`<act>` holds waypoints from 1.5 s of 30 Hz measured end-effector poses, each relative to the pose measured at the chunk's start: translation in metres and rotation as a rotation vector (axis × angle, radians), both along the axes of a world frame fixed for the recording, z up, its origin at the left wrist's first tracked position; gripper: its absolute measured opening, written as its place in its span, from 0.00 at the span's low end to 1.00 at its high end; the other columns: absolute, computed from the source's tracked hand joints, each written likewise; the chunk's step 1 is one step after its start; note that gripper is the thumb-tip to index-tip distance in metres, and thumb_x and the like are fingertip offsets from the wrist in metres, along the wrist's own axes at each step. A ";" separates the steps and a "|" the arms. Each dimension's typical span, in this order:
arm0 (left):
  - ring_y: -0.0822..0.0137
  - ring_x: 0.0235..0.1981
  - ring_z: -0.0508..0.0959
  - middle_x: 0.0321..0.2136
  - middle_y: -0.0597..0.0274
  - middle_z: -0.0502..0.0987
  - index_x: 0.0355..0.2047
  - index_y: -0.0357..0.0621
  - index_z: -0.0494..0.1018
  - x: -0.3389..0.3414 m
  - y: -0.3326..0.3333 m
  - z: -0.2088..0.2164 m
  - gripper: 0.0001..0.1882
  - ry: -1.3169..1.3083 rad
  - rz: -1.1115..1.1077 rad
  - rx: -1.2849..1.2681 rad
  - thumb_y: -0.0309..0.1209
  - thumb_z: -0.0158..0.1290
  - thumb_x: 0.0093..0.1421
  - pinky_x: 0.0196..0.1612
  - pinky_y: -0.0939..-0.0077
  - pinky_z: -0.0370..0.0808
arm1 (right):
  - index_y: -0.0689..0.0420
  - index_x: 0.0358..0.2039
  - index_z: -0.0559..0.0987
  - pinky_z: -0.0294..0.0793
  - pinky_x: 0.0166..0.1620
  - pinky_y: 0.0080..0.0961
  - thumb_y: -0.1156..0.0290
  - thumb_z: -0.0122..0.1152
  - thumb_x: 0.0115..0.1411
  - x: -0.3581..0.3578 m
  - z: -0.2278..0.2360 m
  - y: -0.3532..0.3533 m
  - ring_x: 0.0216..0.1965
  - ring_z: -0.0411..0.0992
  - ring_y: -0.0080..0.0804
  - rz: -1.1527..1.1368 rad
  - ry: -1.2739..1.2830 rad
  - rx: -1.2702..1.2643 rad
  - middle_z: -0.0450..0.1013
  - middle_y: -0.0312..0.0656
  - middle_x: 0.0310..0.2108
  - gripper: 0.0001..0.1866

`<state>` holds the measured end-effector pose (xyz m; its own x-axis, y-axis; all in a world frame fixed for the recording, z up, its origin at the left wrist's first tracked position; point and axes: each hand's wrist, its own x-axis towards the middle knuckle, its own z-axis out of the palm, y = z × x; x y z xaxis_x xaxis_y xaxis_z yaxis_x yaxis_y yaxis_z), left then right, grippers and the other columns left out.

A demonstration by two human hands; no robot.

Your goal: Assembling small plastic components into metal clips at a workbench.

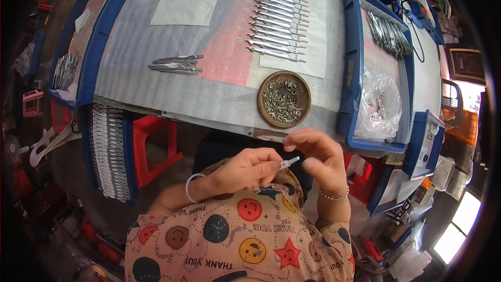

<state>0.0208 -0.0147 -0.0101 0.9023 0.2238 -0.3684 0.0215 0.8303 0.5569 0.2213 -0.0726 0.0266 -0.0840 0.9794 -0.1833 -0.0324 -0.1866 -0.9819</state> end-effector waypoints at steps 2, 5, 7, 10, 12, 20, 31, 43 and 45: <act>0.84 0.13 0.59 0.17 0.70 0.66 0.38 0.43 0.67 0.003 -0.002 -0.002 0.11 -0.013 -0.011 -0.088 0.37 0.42 0.67 0.14 0.92 0.53 | 0.66 0.45 0.69 0.69 0.51 0.30 0.73 0.54 0.58 -0.009 -0.007 0.001 0.45 0.70 0.35 -0.241 0.645 -0.036 0.70 0.49 0.42 0.15; 0.83 0.11 0.58 0.16 0.69 0.65 0.35 0.43 0.66 0.004 -0.004 -0.004 0.12 0.000 -0.016 -0.388 0.38 0.42 0.67 0.14 0.92 0.52 | 0.61 0.37 0.69 0.70 0.37 0.23 0.66 0.52 0.62 -0.019 -0.012 0.014 0.31 0.68 0.27 -0.280 0.967 -0.024 0.68 0.45 0.32 0.11; 0.83 0.11 0.56 0.16 0.69 0.64 0.33 0.43 0.65 0.005 -0.004 -0.004 0.13 -0.019 -0.041 -0.415 0.39 0.43 0.67 0.13 0.91 0.51 | 0.58 0.32 0.68 0.53 0.19 0.16 0.65 0.50 0.63 -0.025 -0.005 0.021 0.14 0.52 0.17 -0.346 0.933 -0.132 0.59 0.32 0.16 0.09; 0.83 0.11 0.56 0.17 0.69 0.64 0.32 0.43 0.64 0.006 -0.003 0.005 0.12 0.001 0.003 -0.465 0.39 0.43 0.67 0.13 0.91 0.51 | 0.57 0.31 0.68 0.42 0.14 0.14 0.66 0.48 0.64 -0.035 -0.002 0.027 0.10 0.44 0.13 -0.398 0.831 -0.233 0.51 0.25 0.09 0.08; 0.83 0.10 0.55 0.17 0.70 0.64 0.33 0.42 0.64 0.006 -0.006 0.002 0.13 -0.007 0.029 -0.475 0.40 0.42 0.67 0.13 0.91 0.51 | 0.56 0.31 0.68 0.42 0.14 0.14 0.66 0.47 0.64 -0.035 -0.001 0.033 0.10 0.44 0.12 -0.363 0.841 -0.265 0.52 0.26 0.10 0.08; 0.83 0.10 0.55 0.16 0.72 0.63 0.39 0.40 0.69 0.007 -0.002 -0.015 0.18 -0.087 0.038 -0.562 0.44 0.40 0.67 0.13 0.89 0.53 | 0.56 0.32 0.70 0.43 0.14 0.14 0.67 0.46 0.65 -0.034 -0.009 0.046 0.10 0.44 0.14 -0.436 0.913 -0.250 0.52 0.26 0.10 0.08; 0.81 0.12 0.61 0.20 0.70 0.68 0.39 0.43 0.69 0.012 -0.011 -0.028 0.17 -0.142 0.089 -0.814 0.44 0.39 0.67 0.15 0.87 0.57 | 0.55 0.30 0.71 0.42 0.13 0.13 0.66 0.48 0.64 -0.031 -0.018 0.060 0.10 0.44 0.13 -0.368 0.910 -0.346 0.52 0.26 0.10 0.08; 0.82 0.11 0.60 0.20 0.72 0.67 0.39 0.43 0.68 0.011 -0.015 -0.033 0.18 -0.253 0.130 -0.893 0.45 0.38 0.67 0.14 0.90 0.55 | 0.55 0.33 0.68 0.38 0.12 0.12 0.66 0.45 0.66 -0.035 -0.023 0.061 0.09 0.41 0.11 -0.403 0.835 -0.324 0.49 0.24 0.09 0.07; 0.82 0.11 0.59 0.20 0.72 0.67 0.39 0.43 0.68 0.012 -0.015 -0.032 0.18 -0.242 0.141 -0.886 0.45 0.39 0.67 0.14 0.90 0.55 | 0.57 0.34 0.69 0.42 0.13 0.12 0.67 0.45 0.65 -0.033 -0.025 0.060 0.11 0.45 0.13 -0.351 0.864 -0.306 0.54 0.28 0.12 0.08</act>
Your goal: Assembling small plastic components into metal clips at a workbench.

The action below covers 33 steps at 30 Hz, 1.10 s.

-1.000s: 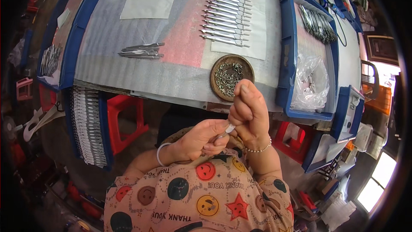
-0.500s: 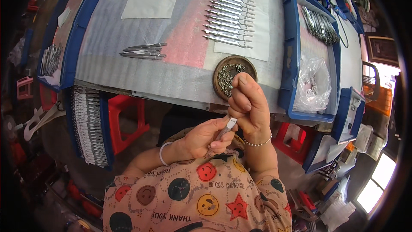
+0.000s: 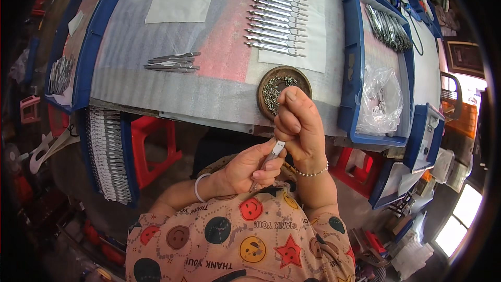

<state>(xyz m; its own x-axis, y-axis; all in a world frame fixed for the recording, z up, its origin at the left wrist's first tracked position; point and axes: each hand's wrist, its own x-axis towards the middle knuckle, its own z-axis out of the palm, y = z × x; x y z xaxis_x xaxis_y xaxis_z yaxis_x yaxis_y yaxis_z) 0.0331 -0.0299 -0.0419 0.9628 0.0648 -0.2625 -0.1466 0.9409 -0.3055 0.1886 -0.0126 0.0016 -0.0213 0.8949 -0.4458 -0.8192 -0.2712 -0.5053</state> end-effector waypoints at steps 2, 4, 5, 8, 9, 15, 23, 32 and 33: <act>0.82 0.11 0.59 0.20 0.72 0.67 0.39 0.42 0.69 0.000 0.002 0.002 0.18 0.015 0.008 0.007 0.44 0.39 0.67 0.14 0.90 0.55 | 0.57 0.34 0.70 0.51 0.17 0.13 0.68 0.48 0.64 -0.001 0.001 0.000 0.14 0.52 0.15 -0.042 -0.070 0.034 0.60 0.31 0.16 0.07; 0.82 0.11 0.59 0.19 0.71 0.67 0.38 0.42 0.69 0.000 0.005 0.009 0.18 0.057 -0.028 0.101 0.43 0.39 0.67 0.14 0.89 0.55 | 0.59 0.36 0.72 0.64 0.27 0.15 0.72 0.51 0.62 0.001 -0.006 0.000 0.22 0.63 0.20 -0.119 -0.412 0.111 0.68 0.37 0.25 0.05; 0.82 0.11 0.59 0.19 0.71 0.67 0.38 0.42 0.69 -0.002 0.007 0.010 0.18 0.057 -0.022 0.102 0.43 0.39 0.67 0.14 0.89 0.55 | 0.60 0.38 0.72 0.69 0.33 0.17 0.74 0.52 0.61 0.007 -0.011 -0.001 0.26 0.67 0.22 -0.154 -0.686 0.157 0.71 0.39 0.30 0.06; 0.82 0.11 0.58 0.19 0.71 0.66 0.39 0.41 0.69 -0.009 0.011 0.008 0.17 0.103 0.020 0.155 0.43 0.40 0.67 0.14 0.89 0.55 | 0.62 0.41 0.72 0.68 0.40 0.18 0.79 0.56 0.56 0.034 -0.008 -0.009 0.34 0.69 0.24 0.063 -1.420 0.227 0.72 0.41 0.33 0.11; 0.82 0.11 0.58 0.19 0.71 0.66 0.39 0.41 0.69 -0.011 0.011 0.004 0.18 0.111 0.029 0.146 0.43 0.40 0.67 0.14 0.89 0.54 | 0.62 0.40 0.73 0.69 0.40 0.23 0.79 0.58 0.53 0.038 -0.005 -0.011 0.36 0.71 0.31 0.135 -1.511 0.216 0.71 0.44 0.35 0.12; 0.82 0.11 0.57 0.19 0.72 0.66 0.39 0.42 0.70 -0.012 0.011 0.004 0.17 0.103 0.054 0.173 0.44 0.41 0.66 0.14 0.89 0.54 | 0.59 0.37 0.73 0.66 0.37 0.36 0.77 0.60 0.50 0.029 -0.013 -0.004 0.34 0.68 0.47 0.328 -1.964 0.320 0.68 0.47 0.31 0.12; 0.82 0.11 0.57 0.19 0.72 0.66 0.39 0.42 0.70 -0.016 0.012 0.002 0.17 0.096 0.059 0.171 0.44 0.42 0.66 0.14 0.89 0.54 | 0.58 0.31 0.71 0.64 0.35 0.36 0.76 0.58 0.51 0.029 -0.023 0.004 0.31 0.67 0.47 0.439 -2.080 0.292 0.68 0.45 0.28 0.07; 0.82 0.11 0.57 0.19 0.72 0.65 0.38 0.44 0.68 -0.012 0.014 0.002 0.17 0.111 0.033 0.141 0.45 0.42 0.66 0.14 0.87 0.54 | 0.62 0.31 0.73 0.71 0.31 0.24 0.79 0.57 0.54 0.030 -0.010 -0.008 0.27 0.72 0.39 0.140 -1.623 0.189 0.72 0.46 0.27 0.04; 0.82 0.11 0.57 0.19 0.72 0.66 0.38 0.44 0.69 -0.012 0.013 0.002 0.17 0.123 0.040 0.157 0.45 0.41 0.66 0.14 0.88 0.54 | 0.62 0.31 0.74 0.71 0.31 0.22 0.80 0.57 0.53 0.029 -0.007 -0.013 0.26 0.72 0.36 0.132 -1.525 0.208 0.71 0.45 0.26 0.04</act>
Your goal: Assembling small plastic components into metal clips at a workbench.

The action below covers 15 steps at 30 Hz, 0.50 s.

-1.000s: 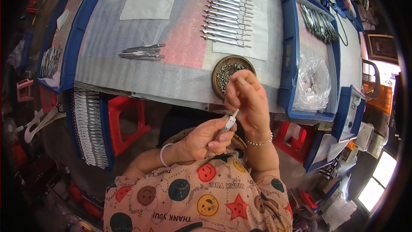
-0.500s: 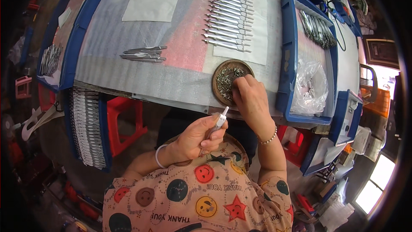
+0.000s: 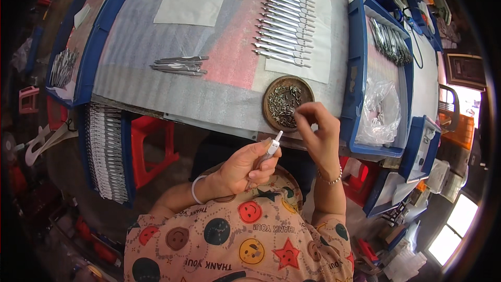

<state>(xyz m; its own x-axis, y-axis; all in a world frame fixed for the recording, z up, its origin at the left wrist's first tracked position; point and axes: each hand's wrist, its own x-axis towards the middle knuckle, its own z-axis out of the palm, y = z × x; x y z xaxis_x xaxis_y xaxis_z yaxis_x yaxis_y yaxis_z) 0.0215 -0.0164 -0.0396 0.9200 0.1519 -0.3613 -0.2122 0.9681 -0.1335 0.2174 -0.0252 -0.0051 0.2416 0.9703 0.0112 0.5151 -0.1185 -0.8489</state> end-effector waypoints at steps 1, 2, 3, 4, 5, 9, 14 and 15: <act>0.82 0.11 0.57 0.19 0.72 0.66 0.39 0.43 0.70 0.000 0.000 0.001 0.17 0.009 0.006 0.016 0.44 0.41 0.66 0.13 0.88 0.53 | 0.62 0.30 0.75 0.70 0.31 0.20 0.81 0.57 0.52 -0.002 0.005 -0.005 0.26 0.71 0.34 0.010 0.097 0.008 0.71 0.43 0.25 0.04; 0.82 0.11 0.57 0.19 0.72 0.66 0.39 0.43 0.70 0.000 0.000 0.001 0.17 0.012 0.009 0.015 0.44 0.41 0.66 0.13 0.88 0.53 | 0.62 0.30 0.74 0.71 0.31 0.21 0.83 0.58 0.51 -0.006 0.012 -0.010 0.27 0.72 0.32 0.049 0.150 -0.010 0.71 0.42 0.26 0.05; 0.82 0.11 0.58 0.19 0.72 0.66 0.38 0.43 0.69 -0.001 0.000 0.001 0.17 0.037 0.024 0.040 0.44 0.41 0.66 0.13 0.88 0.54 | 0.62 0.29 0.74 0.71 0.32 0.22 0.83 0.58 0.50 -0.011 0.018 -0.012 0.28 0.72 0.34 0.114 0.119 0.051 0.71 0.43 0.27 0.05; 0.82 0.11 0.58 0.19 0.71 0.66 0.38 0.44 0.69 0.000 -0.001 0.002 0.16 0.061 0.035 0.065 0.44 0.41 0.66 0.13 0.88 0.54 | 0.62 0.29 0.74 0.71 0.32 0.22 0.83 0.58 0.49 -0.015 0.023 -0.014 0.29 0.72 0.35 0.175 0.087 0.112 0.71 0.44 0.28 0.06; 0.82 0.11 0.58 0.19 0.71 0.66 0.38 0.44 0.69 0.001 -0.001 0.004 0.16 0.062 0.034 0.064 0.44 0.41 0.66 0.13 0.88 0.54 | 0.61 0.29 0.74 0.71 0.32 0.24 0.82 0.59 0.49 -0.019 0.028 -0.017 0.31 0.72 0.38 0.219 0.072 0.131 0.70 0.45 0.30 0.07; 0.82 0.12 0.58 0.19 0.70 0.66 0.37 0.44 0.66 0.005 -0.001 0.011 0.15 0.164 0.091 0.196 0.43 0.41 0.67 0.15 0.90 0.55 | 0.60 0.31 0.74 0.71 0.33 0.27 0.82 0.61 0.49 -0.027 0.028 -0.027 0.31 0.71 0.41 0.222 0.056 0.108 0.69 0.46 0.33 0.09; 0.83 0.13 0.59 0.20 0.70 0.66 0.36 0.44 0.66 0.006 -0.003 0.015 0.14 0.220 0.104 0.353 0.42 0.41 0.67 0.17 0.91 0.55 | 0.61 0.31 0.73 0.71 0.32 0.28 0.82 0.61 0.49 -0.031 0.030 -0.029 0.30 0.71 0.41 0.208 0.000 0.112 0.69 0.45 0.33 0.08; 0.83 0.14 0.59 0.20 0.70 0.66 0.36 0.44 0.66 0.006 -0.003 0.015 0.13 0.240 0.104 0.406 0.41 0.41 0.67 0.17 0.92 0.56 | 0.61 0.31 0.73 0.71 0.32 0.28 0.82 0.61 0.49 -0.031 0.031 -0.029 0.30 0.71 0.41 0.206 0.000 0.113 0.69 0.45 0.33 0.08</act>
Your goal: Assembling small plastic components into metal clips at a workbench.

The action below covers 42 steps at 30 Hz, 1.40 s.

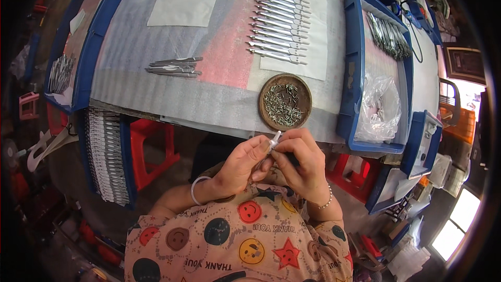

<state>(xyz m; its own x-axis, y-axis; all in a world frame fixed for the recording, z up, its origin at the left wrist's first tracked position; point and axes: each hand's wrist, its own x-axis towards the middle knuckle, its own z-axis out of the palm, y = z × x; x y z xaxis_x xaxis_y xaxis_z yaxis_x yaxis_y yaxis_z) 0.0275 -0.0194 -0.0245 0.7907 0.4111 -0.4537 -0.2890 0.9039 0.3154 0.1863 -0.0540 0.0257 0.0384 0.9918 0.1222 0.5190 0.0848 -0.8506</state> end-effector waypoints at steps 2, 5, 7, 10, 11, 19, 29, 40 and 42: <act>0.83 0.15 0.59 0.20 0.70 0.66 0.36 0.44 0.66 0.000 -0.001 -0.001 0.13 0.024 0.000 0.051 0.40 0.41 0.67 0.17 0.92 0.56 | 0.61 0.31 0.73 0.71 0.31 0.27 0.82 0.60 0.50 0.000 0.003 -0.001 0.30 0.71 0.40 -0.007 0.027 -0.040 0.69 0.46 0.32 0.08; 0.84 0.15 0.59 0.20 0.71 0.66 0.37 0.44 0.66 -0.001 -0.003 -0.001 0.12 0.039 0.007 0.148 0.39 0.42 0.67 0.18 0.92 0.56 | 0.61 0.30 0.72 0.71 0.31 0.27 0.82 0.60 0.50 -0.001 0.004 -0.002 0.29 0.71 0.41 -0.010 0.059 -0.085 0.68 0.46 0.32 0.07; 0.83 0.15 0.59 0.20 0.71 0.66 0.37 0.44 0.65 -0.003 -0.003 -0.002 0.11 0.046 -0.006 0.207 0.38 0.42 0.67 0.18 0.92 0.56 | 0.60 0.31 0.72 0.71 0.31 0.26 0.81 0.60 0.51 0.000 0.004 -0.003 0.29 0.71 0.38 -0.003 0.078 -0.104 0.68 0.45 0.32 0.08; 0.83 0.15 0.60 0.20 0.70 0.66 0.38 0.44 0.65 -0.004 -0.003 -0.001 0.10 0.025 -0.028 0.258 0.38 0.43 0.67 0.18 0.92 0.56 | 0.60 0.33 0.72 0.70 0.33 0.22 0.81 0.60 0.52 0.002 0.000 -0.007 0.32 0.71 0.30 -0.033 0.259 -0.221 0.68 0.42 0.34 0.08; 0.83 0.15 0.60 0.20 0.70 0.66 0.38 0.44 0.65 -0.005 -0.003 -0.002 0.10 0.025 -0.027 0.258 0.38 0.43 0.67 0.18 0.92 0.56 | 0.60 0.35 0.71 0.70 0.35 0.20 0.80 0.59 0.53 0.002 -0.001 -0.009 0.34 0.70 0.26 -0.070 0.421 -0.319 0.68 0.41 0.36 0.09; 0.82 0.15 0.60 0.21 0.69 0.66 0.45 0.43 0.65 -0.008 -0.009 -0.004 0.15 -0.161 -0.088 0.026 0.39 0.45 0.66 0.17 0.91 0.57 | 0.63 0.38 0.73 0.67 0.46 0.23 0.76 0.56 0.56 -0.001 -0.018 -0.010 0.41 0.68 0.29 0.115 0.628 -0.248 0.68 0.42 0.39 0.10; 0.81 0.14 0.59 0.19 0.70 0.64 0.51 0.48 0.64 -0.007 -0.012 -0.001 0.17 -0.147 -0.034 -0.181 0.41 0.45 0.65 0.16 0.90 0.55 | 0.63 0.37 0.70 0.68 0.36 0.14 0.75 0.50 0.61 -0.020 -0.029 -0.015 0.31 0.69 0.18 -0.019 0.896 -0.383 0.70 0.38 0.33 0.06; 0.81 0.11 0.58 0.19 0.70 0.65 0.44 0.47 0.67 -0.007 -0.005 -0.003 0.14 -0.133 -0.023 -0.305 0.43 0.43 0.66 0.14 0.88 0.55 | 0.63 0.38 0.73 0.70 0.34 0.17 0.77 0.50 0.60 -0.011 -0.034 -0.003 0.30 0.72 0.22 -0.215 0.675 -0.411 0.72 0.39 0.32 0.07; 0.81 0.11 0.58 0.19 0.69 0.66 0.39 0.43 0.67 -0.009 -0.003 -0.003 0.15 -0.153 -0.027 -0.268 0.42 0.42 0.66 0.14 0.88 0.55 | 0.61 0.40 0.73 0.70 0.38 0.27 0.78 0.55 0.56 0.000 -0.032 0.015 0.36 0.72 0.36 -0.241 0.115 -0.197 0.72 0.43 0.33 0.10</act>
<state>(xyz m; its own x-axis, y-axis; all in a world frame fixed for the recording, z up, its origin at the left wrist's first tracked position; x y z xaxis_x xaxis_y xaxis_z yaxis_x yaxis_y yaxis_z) 0.0181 -0.0228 -0.0278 0.8669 0.2710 -0.4184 -0.2898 0.9569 0.0195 0.1859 -0.0387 -0.0065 0.2772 0.9566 -0.0895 0.4037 -0.2005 -0.8926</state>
